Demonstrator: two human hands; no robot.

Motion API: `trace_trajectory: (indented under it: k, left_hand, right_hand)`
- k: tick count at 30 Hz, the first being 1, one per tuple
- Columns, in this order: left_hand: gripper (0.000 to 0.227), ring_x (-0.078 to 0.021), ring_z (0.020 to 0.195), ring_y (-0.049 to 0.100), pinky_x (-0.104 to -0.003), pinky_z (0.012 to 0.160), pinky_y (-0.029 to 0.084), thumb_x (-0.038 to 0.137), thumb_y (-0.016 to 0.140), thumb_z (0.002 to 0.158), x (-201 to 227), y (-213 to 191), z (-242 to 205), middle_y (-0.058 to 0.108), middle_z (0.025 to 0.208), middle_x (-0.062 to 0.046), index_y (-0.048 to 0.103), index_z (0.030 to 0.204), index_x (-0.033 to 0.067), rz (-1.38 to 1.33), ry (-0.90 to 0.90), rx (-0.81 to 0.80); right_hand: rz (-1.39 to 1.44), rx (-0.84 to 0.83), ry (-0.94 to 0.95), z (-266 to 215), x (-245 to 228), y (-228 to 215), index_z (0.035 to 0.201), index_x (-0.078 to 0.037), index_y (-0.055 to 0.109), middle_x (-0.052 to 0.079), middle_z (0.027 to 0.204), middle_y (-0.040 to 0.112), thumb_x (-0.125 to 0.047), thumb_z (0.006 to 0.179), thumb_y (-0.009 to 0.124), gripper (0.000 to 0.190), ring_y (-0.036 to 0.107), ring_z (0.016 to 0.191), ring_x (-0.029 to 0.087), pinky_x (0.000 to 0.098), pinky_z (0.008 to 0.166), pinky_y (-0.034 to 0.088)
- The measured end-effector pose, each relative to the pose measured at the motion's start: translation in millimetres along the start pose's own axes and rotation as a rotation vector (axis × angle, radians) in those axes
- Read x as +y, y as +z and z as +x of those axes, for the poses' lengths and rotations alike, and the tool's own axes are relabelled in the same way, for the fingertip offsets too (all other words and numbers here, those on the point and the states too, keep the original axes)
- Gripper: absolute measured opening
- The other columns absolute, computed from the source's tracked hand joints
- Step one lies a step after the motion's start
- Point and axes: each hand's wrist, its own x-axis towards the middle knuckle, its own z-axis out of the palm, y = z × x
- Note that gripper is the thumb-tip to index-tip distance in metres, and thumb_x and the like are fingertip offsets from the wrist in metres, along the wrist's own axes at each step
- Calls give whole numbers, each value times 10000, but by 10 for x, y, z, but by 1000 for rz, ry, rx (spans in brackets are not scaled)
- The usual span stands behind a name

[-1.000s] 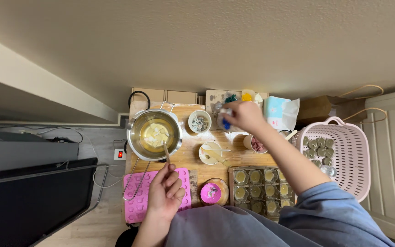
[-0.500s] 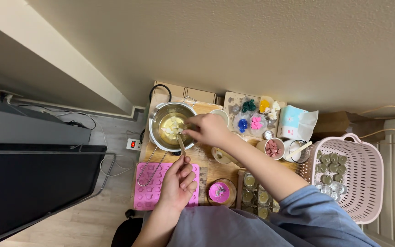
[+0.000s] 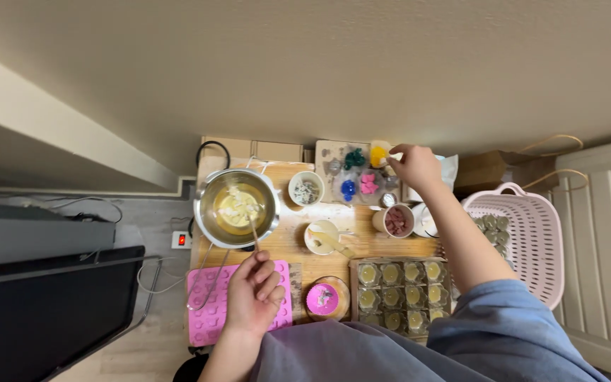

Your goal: Melt wax and add ingredients for making wax melts.

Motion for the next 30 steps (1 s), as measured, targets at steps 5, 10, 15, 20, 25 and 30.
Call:
trace_trajectory:
  k: [5,10,15,20,25,30]
  left_hand:
    - [223,-76,406,263,-258,411,201,254,446,1041,12,7,36,376,579,67,538,865,152,0,-3,-20]
    - [239,-79,400,253,-257,400,197,261,443,1045,34,17,6,368,566,65,535,857,145,14,5,41]
    - [247,-78,401,250,-257,394,191,266,434,1042,41,7,-5,363,562,64,535,857,138,17,31,59]
    - [253,-80,401,249,-255,399,195,271,433,1045,37,30,-8,365,564,60,531,852,140,10,13,70]
    - [254,-81,399,249,-254,394,193,268,430,1044,29,42,-14,367,562,60,532,850,141,29,17,74]
    - [253,-80,399,250,-259,394,195,266,436,1047,31,27,-20,366,560,61,533,852,137,39,34,61]
  right_hand:
    - [-150,-77,0,87,287,304,1127,-209,783,120,878,768,-397,789,789,386,730,885,328,476,758,581]
    - [-164,-68,12,179,301,580,1115,-227,789,145,918,756,-394,760,791,392,729,863,354,483,742,588]
    - [-278,-11,-23,239,310,736,1058,-197,798,144,880,761,-454,816,777,353,739,826,344,462,716,601]
    - [-240,-36,29,209,260,666,1067,-189,790,137,895,761,-460,797,789,382,737,834,343,462,713,598]
    - [-218,-74,58,202,277,648,1083,-193,786,118,902,768,-426,809,783,360,740,844,333,458,716,599]
    - [-222,-53,-56,186,327,647,1044,-206,803,129,897,764,-404,854,752,279,733,828,341,460,716,593]
